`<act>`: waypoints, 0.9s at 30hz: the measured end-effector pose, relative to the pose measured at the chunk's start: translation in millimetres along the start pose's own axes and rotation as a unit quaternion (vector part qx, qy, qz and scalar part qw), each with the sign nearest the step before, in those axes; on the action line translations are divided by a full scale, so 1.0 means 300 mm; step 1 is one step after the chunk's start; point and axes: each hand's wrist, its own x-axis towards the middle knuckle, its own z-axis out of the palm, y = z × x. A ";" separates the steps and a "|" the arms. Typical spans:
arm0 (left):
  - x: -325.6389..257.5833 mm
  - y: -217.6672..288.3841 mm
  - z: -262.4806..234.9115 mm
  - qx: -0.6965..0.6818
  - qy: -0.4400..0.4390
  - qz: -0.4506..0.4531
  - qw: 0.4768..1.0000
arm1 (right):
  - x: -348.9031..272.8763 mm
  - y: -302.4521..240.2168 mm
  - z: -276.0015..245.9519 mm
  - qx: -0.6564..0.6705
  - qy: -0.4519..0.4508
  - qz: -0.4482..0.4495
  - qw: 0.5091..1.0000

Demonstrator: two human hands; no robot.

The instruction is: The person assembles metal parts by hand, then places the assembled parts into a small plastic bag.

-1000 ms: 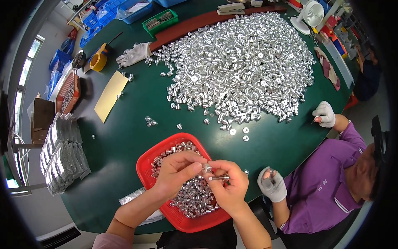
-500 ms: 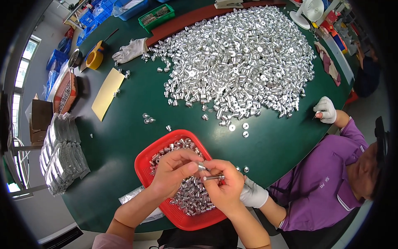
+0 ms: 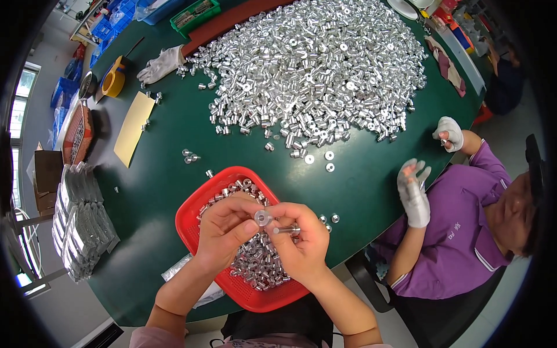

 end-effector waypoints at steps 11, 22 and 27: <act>0.000 -0.001 0.014 0.010 0.024 0.020 0.999 | -0.021 -0.013 -0.007 0.020 -0.016 0.038 0.999; 0.001 0.004 0.021 0.030 0.022 0.035 0.999 | -0.021 -0.022 -0.007 0.041 -0.019 0.044 0.998; -0.003 0.003 0.016 0.036 0.034 0.024 0.998 | -0.023 -0.021 0.002 0.053 -0.014 0.060 0.997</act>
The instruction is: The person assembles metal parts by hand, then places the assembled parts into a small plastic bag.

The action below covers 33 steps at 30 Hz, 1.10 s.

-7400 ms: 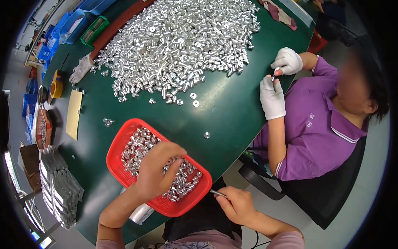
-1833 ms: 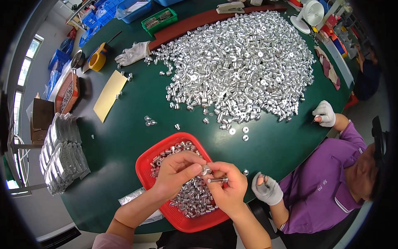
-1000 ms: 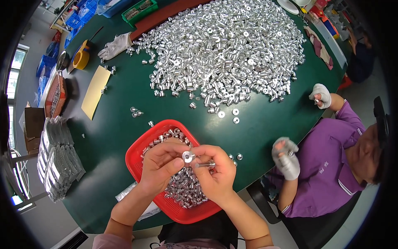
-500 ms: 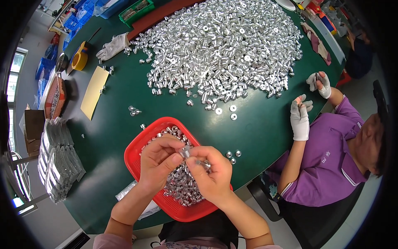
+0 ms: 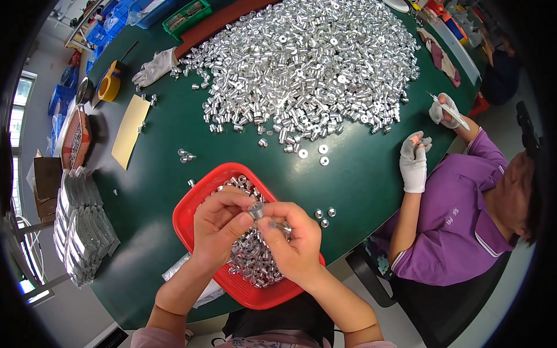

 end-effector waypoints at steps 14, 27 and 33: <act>-0.007 0.010 -0.046 0.393 -0.007 0.138 0.909 | 0.124 0.011 -0.265 -0.572 0.176 -0.062 0.799; -0.097 0.029 -0.352 0.455 0.240 0.075 0.854 | 0.195 0.040 -0.432 -0.807 0.066 0.026 0.586; -0.124 -0.004 -0.567 0.548 0.301 -0.089 0.775 | 0.276 0.132 -0.386 -0.646 0.081 0.011 0.759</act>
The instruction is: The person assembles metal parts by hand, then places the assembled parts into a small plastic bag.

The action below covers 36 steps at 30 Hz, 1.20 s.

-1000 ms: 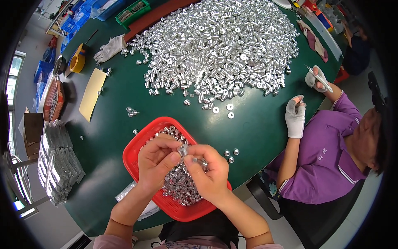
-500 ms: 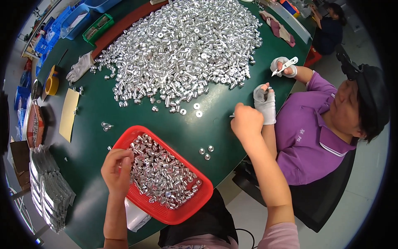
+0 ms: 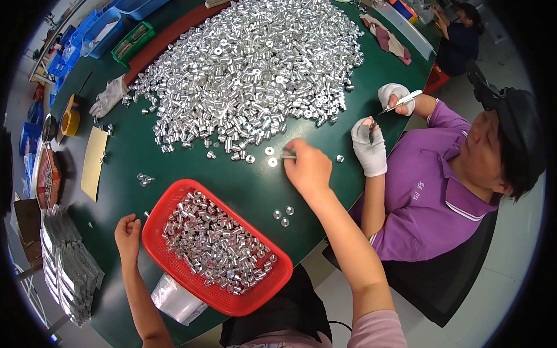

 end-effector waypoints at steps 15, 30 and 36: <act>0.117 0.113 0.070 -0.131 -0.120 -0.019 0.984 | 0.034 -0.030 0.046 0.179 0.074 0.081 0.978; -0.090 0.407 0.099 -0.479 -0.268 0.058 0.834 | -0.151 -0.257 -0.030 0.368 -0.059 -0.045 0.927; -0.141 0.449 0.145 -0.491 -0.297 0.170 0.801 | -0.188 -0.346 -0.152 0.480 -0.063 -0.216 0.848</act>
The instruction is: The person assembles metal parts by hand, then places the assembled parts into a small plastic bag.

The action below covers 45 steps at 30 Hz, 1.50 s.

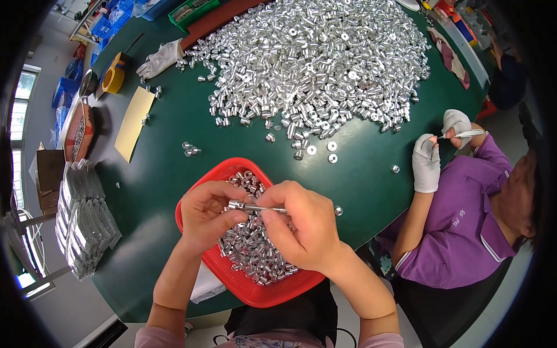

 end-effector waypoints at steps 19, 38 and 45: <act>-0.035 0.018 0.030 0.142 -0.016 0.043 0.989 | -0.041 -0.028 -0.025 -0.039 -0.058 -0.022 0.997; -0.070 0.048 0.062 0.197 -0.094 -0.004 0.976 | -0.086 -0.023 -0.006 -0.018 -0.104 -0.027 0.994; -0.092 0.056 0.092 0.260 -0.082 0.018 0.962 | -0.157 -0.015 -0.039 0.046 -0.043 0.096 0.993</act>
